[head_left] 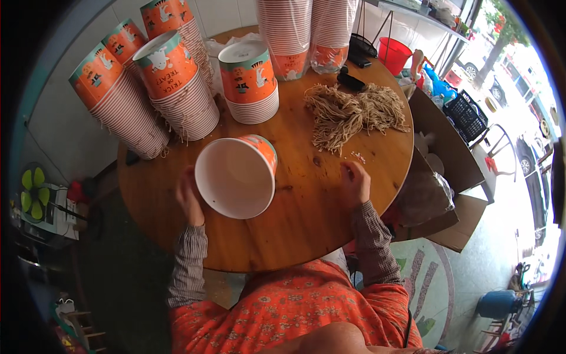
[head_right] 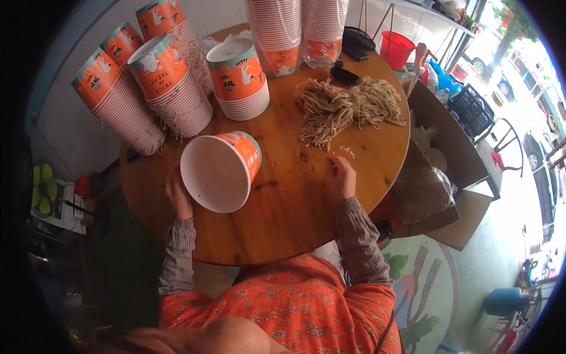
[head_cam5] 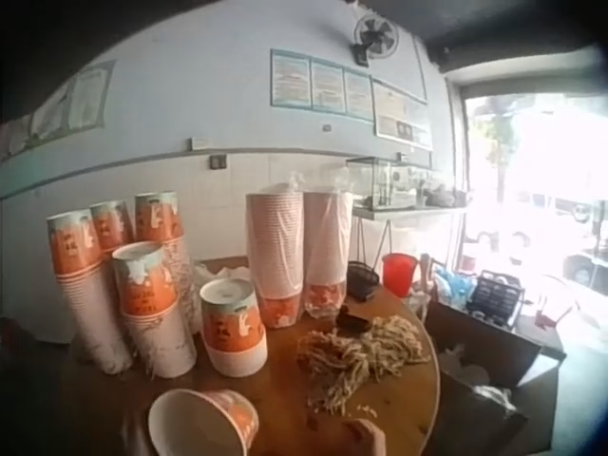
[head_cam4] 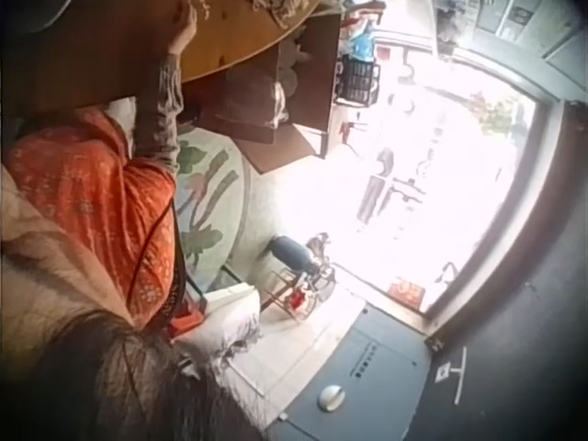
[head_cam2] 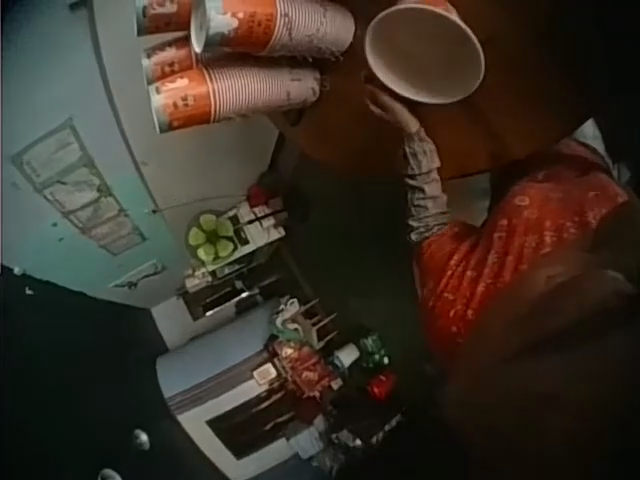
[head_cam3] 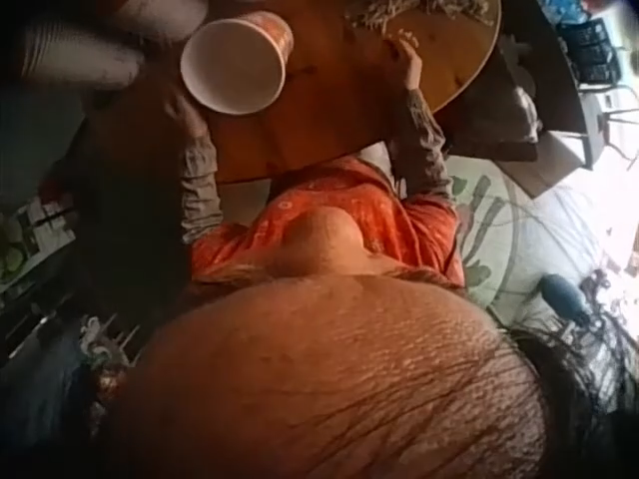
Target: Threading twine through pre-punched holes in paper buckets to attach handles.
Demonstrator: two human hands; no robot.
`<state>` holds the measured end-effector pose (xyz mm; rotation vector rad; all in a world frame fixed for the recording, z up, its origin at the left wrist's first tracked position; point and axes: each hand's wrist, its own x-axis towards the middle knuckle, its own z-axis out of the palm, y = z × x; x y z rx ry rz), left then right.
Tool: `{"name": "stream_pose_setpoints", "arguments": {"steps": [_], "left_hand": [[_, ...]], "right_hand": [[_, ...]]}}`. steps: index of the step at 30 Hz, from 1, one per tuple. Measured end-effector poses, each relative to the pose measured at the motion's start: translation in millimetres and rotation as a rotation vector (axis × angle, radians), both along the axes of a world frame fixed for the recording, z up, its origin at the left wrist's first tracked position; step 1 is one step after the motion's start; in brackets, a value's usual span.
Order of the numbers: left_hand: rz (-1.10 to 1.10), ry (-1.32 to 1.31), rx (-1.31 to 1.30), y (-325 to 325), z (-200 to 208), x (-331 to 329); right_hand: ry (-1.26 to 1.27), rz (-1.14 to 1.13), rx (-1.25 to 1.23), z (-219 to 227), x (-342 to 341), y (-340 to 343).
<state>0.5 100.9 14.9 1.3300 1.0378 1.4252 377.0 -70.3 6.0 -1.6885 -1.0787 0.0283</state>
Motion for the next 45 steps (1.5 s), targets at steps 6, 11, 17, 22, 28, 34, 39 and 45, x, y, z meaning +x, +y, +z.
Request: {"name": "stream_pose_setpoints", "arguments": {"steps": [6, 11, 17, 22, 28, 34, 39, 45], "left_hand": [[-0.181, 0.052, 0.332, -51.1, 56.0, 29.9], [-0.167, 0.41, 0.365, -22.7, 38.9, 37.8], [-0.067, 0.474, 0.49, -12.9, 63.5, 55.9], [0.011, 0.535, 0.592, 1.3, 78.6, 58.5], [0.177, 0.573, 0.667, -35.6, 67.6, 74.0], [-0.002, 0.509, 0.78, -91.3, 58.1, 77.9], [0.047, 0.854, 0.931, -74.3, 58.3, 97.9], [0.199, 0.931, 0.873, -56.3, 58.8, 96.5]], "right_hand": [[-0.124, -0.105, -0.003, -5.7, 52.3, 39.5], [-0.185, -0.172, -0.055, 4.3, 69.7, 69.4], [-0.213, -0.171, -0.195, -6.4, 72.0, 84.4], [-0.23, -0.115, -0.362, 7.2, 62.0, 79.0], [-0.229, -0.014, -0.282, 0.2, 60.0, 80.6], [-0.432, -0.082, -0.264, 11.6, 53.4, 78.2], [-0.403, -0.009, -0.101, -5.8, 70.8, 78.9], [-0.38, 0.146, 0.011, 3.7, 35.4, 73.2]]}}
